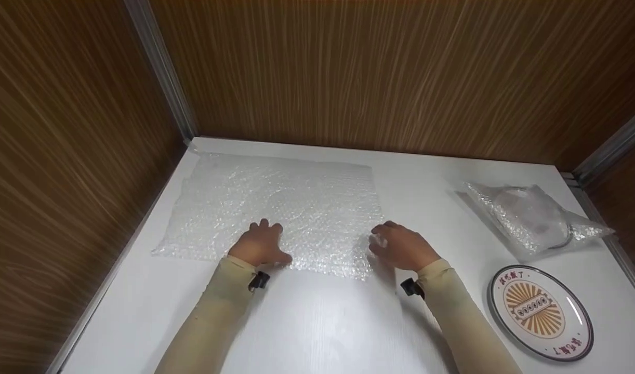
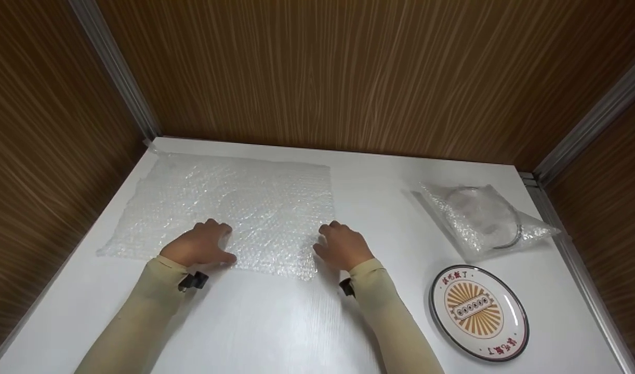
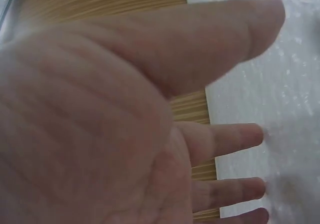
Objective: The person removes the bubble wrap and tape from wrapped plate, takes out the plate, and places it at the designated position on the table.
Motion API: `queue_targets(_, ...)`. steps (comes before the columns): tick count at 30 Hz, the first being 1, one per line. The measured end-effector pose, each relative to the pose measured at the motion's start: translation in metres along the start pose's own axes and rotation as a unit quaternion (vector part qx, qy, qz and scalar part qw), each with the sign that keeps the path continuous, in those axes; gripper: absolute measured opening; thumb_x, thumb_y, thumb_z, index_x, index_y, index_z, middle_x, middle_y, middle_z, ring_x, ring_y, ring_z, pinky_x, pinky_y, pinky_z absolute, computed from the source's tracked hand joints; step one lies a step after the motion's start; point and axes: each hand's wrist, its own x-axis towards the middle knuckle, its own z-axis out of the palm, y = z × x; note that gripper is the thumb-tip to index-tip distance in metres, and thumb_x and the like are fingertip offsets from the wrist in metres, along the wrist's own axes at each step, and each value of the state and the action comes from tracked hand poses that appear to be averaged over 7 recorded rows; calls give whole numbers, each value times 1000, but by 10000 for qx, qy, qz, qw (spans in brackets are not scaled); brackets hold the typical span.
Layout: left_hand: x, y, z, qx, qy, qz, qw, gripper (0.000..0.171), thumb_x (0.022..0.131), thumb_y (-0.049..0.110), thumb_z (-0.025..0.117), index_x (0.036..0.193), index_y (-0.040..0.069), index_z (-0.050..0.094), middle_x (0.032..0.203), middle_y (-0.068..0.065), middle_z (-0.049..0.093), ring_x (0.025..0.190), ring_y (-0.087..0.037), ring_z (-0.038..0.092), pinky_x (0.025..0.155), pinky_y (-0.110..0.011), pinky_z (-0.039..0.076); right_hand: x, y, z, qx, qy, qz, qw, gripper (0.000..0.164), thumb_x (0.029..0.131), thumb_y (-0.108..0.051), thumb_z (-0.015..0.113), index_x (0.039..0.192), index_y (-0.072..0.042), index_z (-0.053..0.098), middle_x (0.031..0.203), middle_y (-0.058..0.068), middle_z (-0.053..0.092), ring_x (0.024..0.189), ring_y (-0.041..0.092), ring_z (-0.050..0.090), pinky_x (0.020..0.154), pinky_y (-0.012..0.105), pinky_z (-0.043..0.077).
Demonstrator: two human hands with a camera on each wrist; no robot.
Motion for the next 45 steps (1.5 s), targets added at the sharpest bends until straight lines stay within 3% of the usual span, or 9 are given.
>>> queue_targets(4,7,-3,6,-131,61,-23,9999,82,83,32,81,149,-3,45,142,-31,44,132,-48,43,104,-61,46,0,1,-1,-4,24,-47,10000,41,99,-23,64,133,1,63,128,20,65,108,38,66,92,57,54)
queue_targets(10,18,-12,9,-243,199,-145,9994,92,87,42,75,158,-1,33,163,-36,21,152,-53,17,115,-73,24,-1,0,-2,30,-35,-109,9999,39,98,-23,67,129,0,66,119,15,67,100,32,68,88,53,56)
queue_targets(12,20,-15,10,-229,262,-179,9992,95,87,46,74,159,0,32,164,-36,18,153,-53,14,115,-75,20,-2,0,-1,70,-63,-101,9999,38,98,-23,67,129,-1,66,117,13,67,100,31,68,88,52,56)
queue_targets(18,25,-23,11,-308,420,-178,9985,94,86,45,76,158,2,35,164,-35,19,153,-53,15,115,-76,18,-3,0,-1,122,-119,-90,9998,36,99,-23,65,128,-1,66,110,10,67,96,28,67,86,51,55)
queue_targets(28,27,-35,4,-495,238,-268,9981,91,91,43,71,161,3,30,166,-34,10,154,-52,6,118,-74,9,-6,2,-2,78,-226,5,9997,35,99,-23,65,127,-2,67,102,6,64,88,23,62,80,48,54)
queue_targets(36,27,-46,-5,-431,323,-334,9980,90,91,42,70,161,2,30,165,-35,12,153,-54,8,118,-75,11,-3,0,-3,25,-211,-17,9998,36,99,-23,66,128,-2,66,102,5,64,86,22,62,79,48,54)
queue_targets(45,22,-46,-7,-343,381,-250,9984,86,93,42,68,159,0,32,164,-36,17,152,-54,13,118,-72,15,-2,0,1,-142,-118,-19,9998,37,98,-24,65,128,-2,66,105,8,65,90,26,63,82,50,55)
